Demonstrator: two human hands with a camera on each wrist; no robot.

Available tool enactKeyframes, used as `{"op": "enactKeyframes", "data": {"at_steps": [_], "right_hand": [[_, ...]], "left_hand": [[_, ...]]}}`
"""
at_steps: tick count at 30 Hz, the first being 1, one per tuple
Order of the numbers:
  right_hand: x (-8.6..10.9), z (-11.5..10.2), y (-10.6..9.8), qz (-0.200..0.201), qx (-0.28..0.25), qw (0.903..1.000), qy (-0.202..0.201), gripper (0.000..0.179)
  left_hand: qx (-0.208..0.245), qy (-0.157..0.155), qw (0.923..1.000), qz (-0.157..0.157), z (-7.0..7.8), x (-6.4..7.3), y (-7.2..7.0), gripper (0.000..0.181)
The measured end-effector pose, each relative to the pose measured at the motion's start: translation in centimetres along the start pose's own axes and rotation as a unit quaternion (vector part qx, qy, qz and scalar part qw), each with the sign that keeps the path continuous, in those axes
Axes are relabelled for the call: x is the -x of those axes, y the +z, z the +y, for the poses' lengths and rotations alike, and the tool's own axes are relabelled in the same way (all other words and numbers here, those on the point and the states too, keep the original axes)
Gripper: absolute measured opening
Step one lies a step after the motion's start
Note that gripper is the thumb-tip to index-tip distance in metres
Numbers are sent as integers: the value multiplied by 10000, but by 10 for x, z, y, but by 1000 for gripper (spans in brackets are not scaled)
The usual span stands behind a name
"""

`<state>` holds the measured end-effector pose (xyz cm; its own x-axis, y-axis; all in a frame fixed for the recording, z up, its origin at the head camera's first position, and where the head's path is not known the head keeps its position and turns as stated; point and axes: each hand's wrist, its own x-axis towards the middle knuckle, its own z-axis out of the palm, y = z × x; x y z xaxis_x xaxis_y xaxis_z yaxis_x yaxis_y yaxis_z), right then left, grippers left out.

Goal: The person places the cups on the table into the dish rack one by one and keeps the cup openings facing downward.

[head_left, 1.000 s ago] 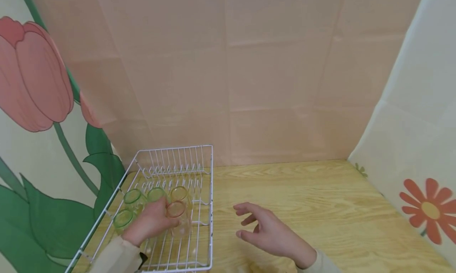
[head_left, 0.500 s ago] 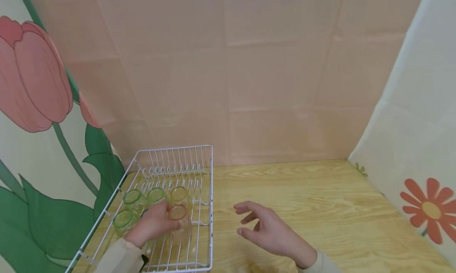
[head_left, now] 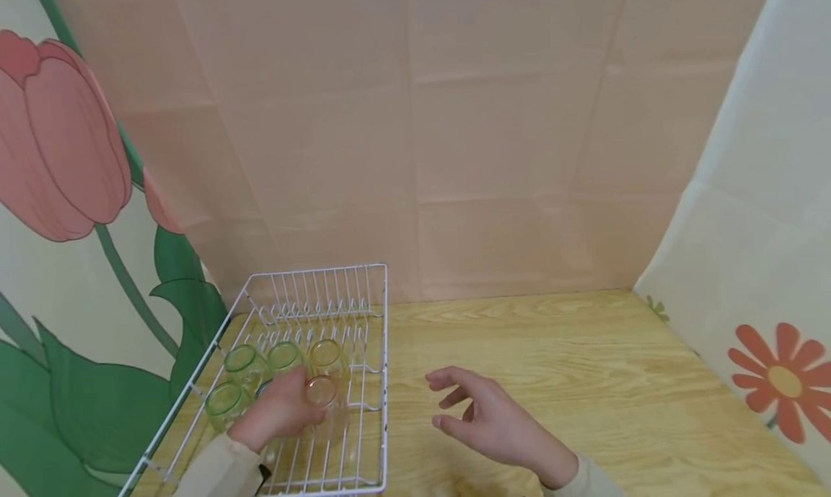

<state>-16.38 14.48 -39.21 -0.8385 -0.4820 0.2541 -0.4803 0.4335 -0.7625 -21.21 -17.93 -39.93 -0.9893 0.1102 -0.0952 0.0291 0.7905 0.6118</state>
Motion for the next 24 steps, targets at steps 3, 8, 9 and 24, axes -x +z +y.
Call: {"op": "enactKeyframes", "data": {"at_steps": [3,8,9,24], "right_hand": [[0,0,0,-10,1,10000,-3,41],[-1,0,0,-38,4,10000,18,40],[0,0,0,-42,7,10000,19,40],[0,10,-5,75,365,9992,166,44]], "left_hand": [[19,-46,10000,-78,-1,-1,-1,37],[59,-46,9999,-115,-1,-2,0,37],[44,-51,9999,-113,-1,-2,1,37],[-416,115,9990,-139,8,5,-22,64]]}}
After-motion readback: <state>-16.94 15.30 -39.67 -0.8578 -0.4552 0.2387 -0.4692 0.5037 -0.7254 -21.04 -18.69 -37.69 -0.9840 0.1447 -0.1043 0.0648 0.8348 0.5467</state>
